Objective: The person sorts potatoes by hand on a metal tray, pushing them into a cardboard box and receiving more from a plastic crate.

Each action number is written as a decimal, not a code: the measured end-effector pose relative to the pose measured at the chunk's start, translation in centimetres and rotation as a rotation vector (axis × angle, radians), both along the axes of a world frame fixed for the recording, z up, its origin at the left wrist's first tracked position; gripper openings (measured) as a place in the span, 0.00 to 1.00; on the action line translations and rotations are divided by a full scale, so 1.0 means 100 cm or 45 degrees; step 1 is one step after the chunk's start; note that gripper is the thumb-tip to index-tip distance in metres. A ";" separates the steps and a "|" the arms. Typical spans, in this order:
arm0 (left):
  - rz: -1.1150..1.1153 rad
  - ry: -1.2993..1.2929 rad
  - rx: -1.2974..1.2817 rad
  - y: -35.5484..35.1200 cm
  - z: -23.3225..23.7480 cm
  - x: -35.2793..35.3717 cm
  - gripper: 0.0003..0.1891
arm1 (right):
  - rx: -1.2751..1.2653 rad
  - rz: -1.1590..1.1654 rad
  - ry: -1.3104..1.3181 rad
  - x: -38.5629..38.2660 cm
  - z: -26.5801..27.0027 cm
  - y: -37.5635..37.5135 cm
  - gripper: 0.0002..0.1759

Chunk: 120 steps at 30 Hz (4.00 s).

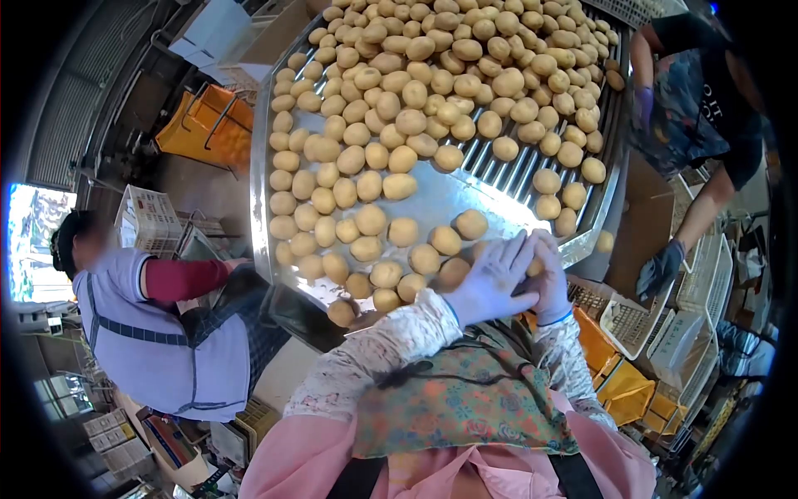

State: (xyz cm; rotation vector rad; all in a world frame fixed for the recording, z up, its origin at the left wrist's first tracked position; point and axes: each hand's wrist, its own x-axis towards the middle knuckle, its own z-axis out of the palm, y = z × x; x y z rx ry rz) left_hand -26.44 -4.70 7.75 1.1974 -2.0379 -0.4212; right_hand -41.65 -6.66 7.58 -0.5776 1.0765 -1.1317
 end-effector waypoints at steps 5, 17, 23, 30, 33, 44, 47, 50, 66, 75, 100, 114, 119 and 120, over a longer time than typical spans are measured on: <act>0.003 -0.327 0.078 0.041 -0.039 0.092 0.33 | -0.460 -0.275 0.549 -0.121 -0.001 -0.021 0.24; 0.789 -0.598 0.092 0.097 -0.101 0.124 0.40 | -1.005 0.870 1.686 0.053 -0.036 -0.061 0.41; 0.411 -0.355 0.441 0.096 -0.063 0.124 0.32 | -0.878 1.258 1.626 0.085 -0.042 -0.073 0.39; 0.943 -0.441 0.261 0.047 -0.066 0.248 0.25 | -1.284 1.057 1.763 0.068 -0.068 -0.018 0.42; 0.806 -0.673 0.440 0.003 -0.090 0.233 0.25 | -1.239 1.086 1.782 0.078 -0.070 -0.011 0.42; 0.601 0.072 0.596 0.016 -0.020 0.110 0.30 | -0.181 0.674 0.180 0.051 -0.032 0.016 0.36; -0.074 0.130 0.195 0.036 0.002 0.063 0.28 | 0.083 0.553 -0.319 0.020 -0.030 0.024 0.24; -0.033 -0.132 0.158 0.045 -0.035 0.105 0.28 | 0.189 0.644 0.106 -0.072 -0.016 0.049 0.14; 0.176 -0.407 0.120 0.062 -0.069 0.128 0.31 | -1.098 1.008 1.940 0.011 -0.024 -0.007 0.41; 0.991 -0.462 0.465 0.099 -0.076 0.270 0.35 | -1.674 1.140 1.325 0.158 -0.059 -0.016 0.26; 1.028 -0.624 0.248 0.013 -0.097 0.172 0.45 | -0.339 1.035 0.445 0.142 -0.063 -0.068 0.37; 0.747 -0.814 0.209 0.026 -0.085 0.238 0.36 | -0.202 0.618 0.440 -0.007 -0.037 -0.034 0.15; 0.508 -0.730 0.164 0.001 -0.097 0.123 0.34 | -0.998 0.635 1.571 0.008 -0.019 -0.087 0.18; 0.471 -0.469 0.081 0.015 -0.083 0.100 0.32 | -1.213 0.518 1.677 0.020 -0.024 -0.103 0.17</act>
